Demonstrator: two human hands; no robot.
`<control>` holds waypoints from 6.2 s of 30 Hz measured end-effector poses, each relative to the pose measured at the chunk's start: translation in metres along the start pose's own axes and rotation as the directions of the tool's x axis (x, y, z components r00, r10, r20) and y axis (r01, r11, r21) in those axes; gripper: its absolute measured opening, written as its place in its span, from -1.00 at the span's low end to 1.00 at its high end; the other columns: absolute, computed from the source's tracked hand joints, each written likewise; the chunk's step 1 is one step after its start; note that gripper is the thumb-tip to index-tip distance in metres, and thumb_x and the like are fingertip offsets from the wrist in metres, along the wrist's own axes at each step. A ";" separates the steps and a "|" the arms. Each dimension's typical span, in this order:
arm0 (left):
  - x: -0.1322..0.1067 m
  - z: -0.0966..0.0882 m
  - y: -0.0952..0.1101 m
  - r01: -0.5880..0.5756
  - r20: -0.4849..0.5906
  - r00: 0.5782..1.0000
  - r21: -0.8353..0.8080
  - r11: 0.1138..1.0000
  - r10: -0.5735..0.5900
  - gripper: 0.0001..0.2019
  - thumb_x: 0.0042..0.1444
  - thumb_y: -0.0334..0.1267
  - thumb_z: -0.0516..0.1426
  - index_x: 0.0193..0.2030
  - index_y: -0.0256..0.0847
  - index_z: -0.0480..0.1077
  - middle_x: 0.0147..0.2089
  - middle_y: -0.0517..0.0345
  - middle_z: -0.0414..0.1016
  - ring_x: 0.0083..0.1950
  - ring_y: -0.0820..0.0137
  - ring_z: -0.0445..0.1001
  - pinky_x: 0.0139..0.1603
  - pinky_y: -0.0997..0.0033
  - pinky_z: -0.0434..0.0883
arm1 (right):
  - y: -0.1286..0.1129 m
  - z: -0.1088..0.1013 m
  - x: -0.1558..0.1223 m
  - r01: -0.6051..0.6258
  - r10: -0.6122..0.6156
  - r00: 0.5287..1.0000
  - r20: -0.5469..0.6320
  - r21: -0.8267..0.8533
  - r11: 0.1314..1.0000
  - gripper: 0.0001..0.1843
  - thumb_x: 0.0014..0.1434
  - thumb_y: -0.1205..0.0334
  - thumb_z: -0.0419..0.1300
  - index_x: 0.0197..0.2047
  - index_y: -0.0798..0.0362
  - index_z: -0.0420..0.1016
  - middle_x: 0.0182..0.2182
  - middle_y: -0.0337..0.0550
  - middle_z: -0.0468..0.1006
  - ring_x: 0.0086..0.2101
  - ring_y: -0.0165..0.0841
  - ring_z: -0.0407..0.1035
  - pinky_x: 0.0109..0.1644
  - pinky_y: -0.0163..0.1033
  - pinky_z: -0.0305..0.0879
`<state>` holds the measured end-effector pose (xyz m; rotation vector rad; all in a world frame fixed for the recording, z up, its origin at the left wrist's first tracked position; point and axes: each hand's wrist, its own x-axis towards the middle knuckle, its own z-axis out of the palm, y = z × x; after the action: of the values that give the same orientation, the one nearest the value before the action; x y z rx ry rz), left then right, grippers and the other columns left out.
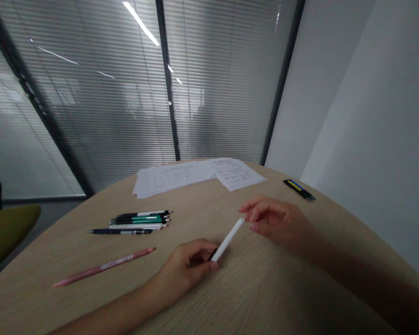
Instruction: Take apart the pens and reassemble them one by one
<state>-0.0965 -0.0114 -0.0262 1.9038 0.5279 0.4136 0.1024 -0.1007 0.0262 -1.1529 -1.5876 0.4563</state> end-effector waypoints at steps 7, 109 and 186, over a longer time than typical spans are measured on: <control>0.001 -0.001 0.000 0.000 -0.073 0.997 -0.048 0.999 -0.004 -0.82 -0.06 -0.22 0.09 -0.29 -0.22 0.35 -0.32 0.15 0.48 -0.27 0.37 0.40 -0.22 0.39 0.29 | 0.035 -0.043 0.016 0.077 -0.098 0.995 0.007 -0.672 0.736 -0.85 -0.01 0.34 0.10 -0.31 0.05 0.43 -0.26 -0.09 0.50 -0.17 -0.27 0.31 -0.04 -0.07 0.19; 0.014 -0.038 -0.023 -0.287 -0.008 0.837 0.844 0.453 0.547 -0.81 0.11 -0.38 -0.07 -0.20 -0.25 0.31 -0.32 0.06 0.49 -0.30 0.32 0.43 -0.22 0.24 0.33 | 0.030 -0.047 0.009 0.025 0.428 0.874 0.230 -0.901 0.433 -0.89 -0.17 0.42 0.01 -0.52 0.07 0.30 -0.56 -0.20 0.42 -0.52 -0.42 0.23 -0.53 -0.35 -0.06; 0.014 -0.024 -0.010 -0.173 -0.219 0.950 0.220 0.960 0.221 -0.90 -0.03 -0.29 0.05 -0.34 -0.22 0.28 -0.39 0.15 0.49 -0.33 0.38 0.46 -0.28 0.33 0.40 | 0.083 -0.065 0.014 0.066 0.406 0.886 0.224 -0.928 0.368 -0.85 -0.01 0.31 0.09 -0.46 0.16 0.47 -0.38 -0.02 0.47 -0.25 -0.27 0.29 -0.14 -0.23 0.12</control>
<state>-0.0984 0.0182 -0.0257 2.1217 0.5553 0.7561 0.1977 -0.0679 -0.0068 -2.2394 -2.2053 -0.1716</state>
